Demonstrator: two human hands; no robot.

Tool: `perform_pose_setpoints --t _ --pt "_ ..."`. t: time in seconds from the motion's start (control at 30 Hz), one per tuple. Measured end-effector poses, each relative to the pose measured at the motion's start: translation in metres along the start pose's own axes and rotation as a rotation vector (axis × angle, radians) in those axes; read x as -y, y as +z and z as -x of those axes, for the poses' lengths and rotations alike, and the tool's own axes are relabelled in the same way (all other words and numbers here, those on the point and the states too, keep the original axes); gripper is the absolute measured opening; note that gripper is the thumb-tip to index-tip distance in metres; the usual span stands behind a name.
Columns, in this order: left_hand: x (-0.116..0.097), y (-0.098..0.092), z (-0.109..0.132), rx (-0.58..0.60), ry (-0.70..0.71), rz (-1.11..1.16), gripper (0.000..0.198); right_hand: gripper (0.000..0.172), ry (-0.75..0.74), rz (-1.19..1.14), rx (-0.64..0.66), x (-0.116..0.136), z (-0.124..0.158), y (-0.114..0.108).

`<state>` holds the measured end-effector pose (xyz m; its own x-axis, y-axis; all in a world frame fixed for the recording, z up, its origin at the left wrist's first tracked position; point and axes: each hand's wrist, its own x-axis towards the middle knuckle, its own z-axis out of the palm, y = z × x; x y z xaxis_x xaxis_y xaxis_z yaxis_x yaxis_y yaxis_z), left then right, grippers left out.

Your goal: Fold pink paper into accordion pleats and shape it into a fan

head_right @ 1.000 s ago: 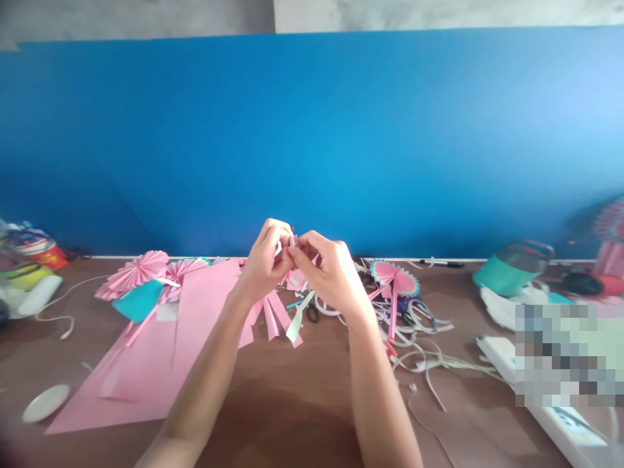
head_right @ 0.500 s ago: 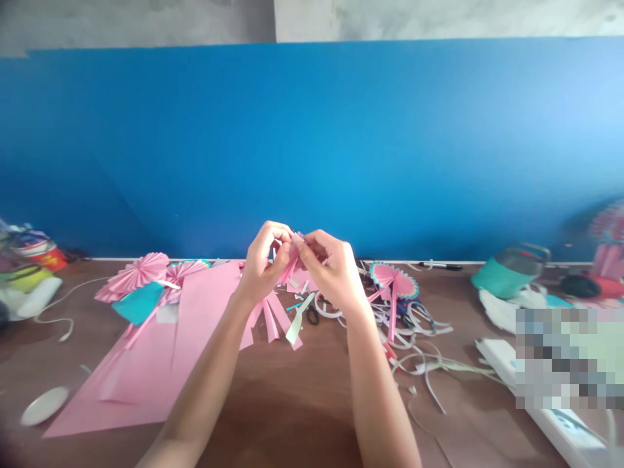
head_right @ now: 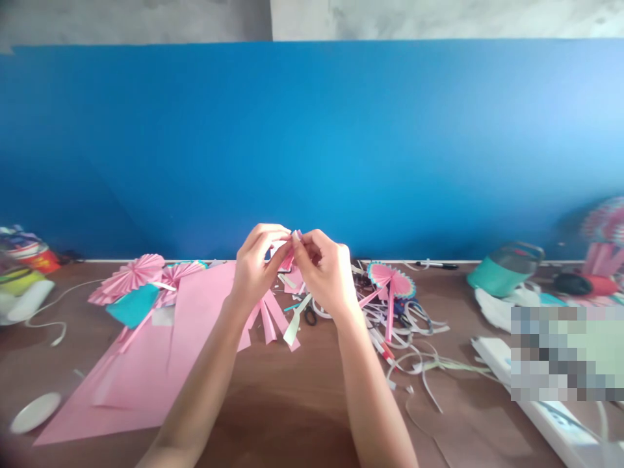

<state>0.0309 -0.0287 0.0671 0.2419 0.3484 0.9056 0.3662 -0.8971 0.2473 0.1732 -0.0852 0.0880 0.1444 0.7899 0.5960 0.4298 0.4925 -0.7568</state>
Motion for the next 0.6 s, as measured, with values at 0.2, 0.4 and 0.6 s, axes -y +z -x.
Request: perform_pose_setpoints --t 0.2,0.4,0.6 --pt "-0.0042 0.002 -0.0007 -0.007 0.08 -0.22 0.008 0.032 -0.008 -0.018 -0.012 -0.0008 0.0015 0.0019" --pt "-0.0003 0.0039 -0.0025 0.056 0.061 -0.246 0.012 0.029 0.002 0.005 0.059 -0.0014 0.0013 0.001" --pt "0.0005 0.0062 -0.0018 0.059 0.044 -0.282 0.011 0.03 0.009 -0.017 0.07 -0.005 -0.0004 0.0003"
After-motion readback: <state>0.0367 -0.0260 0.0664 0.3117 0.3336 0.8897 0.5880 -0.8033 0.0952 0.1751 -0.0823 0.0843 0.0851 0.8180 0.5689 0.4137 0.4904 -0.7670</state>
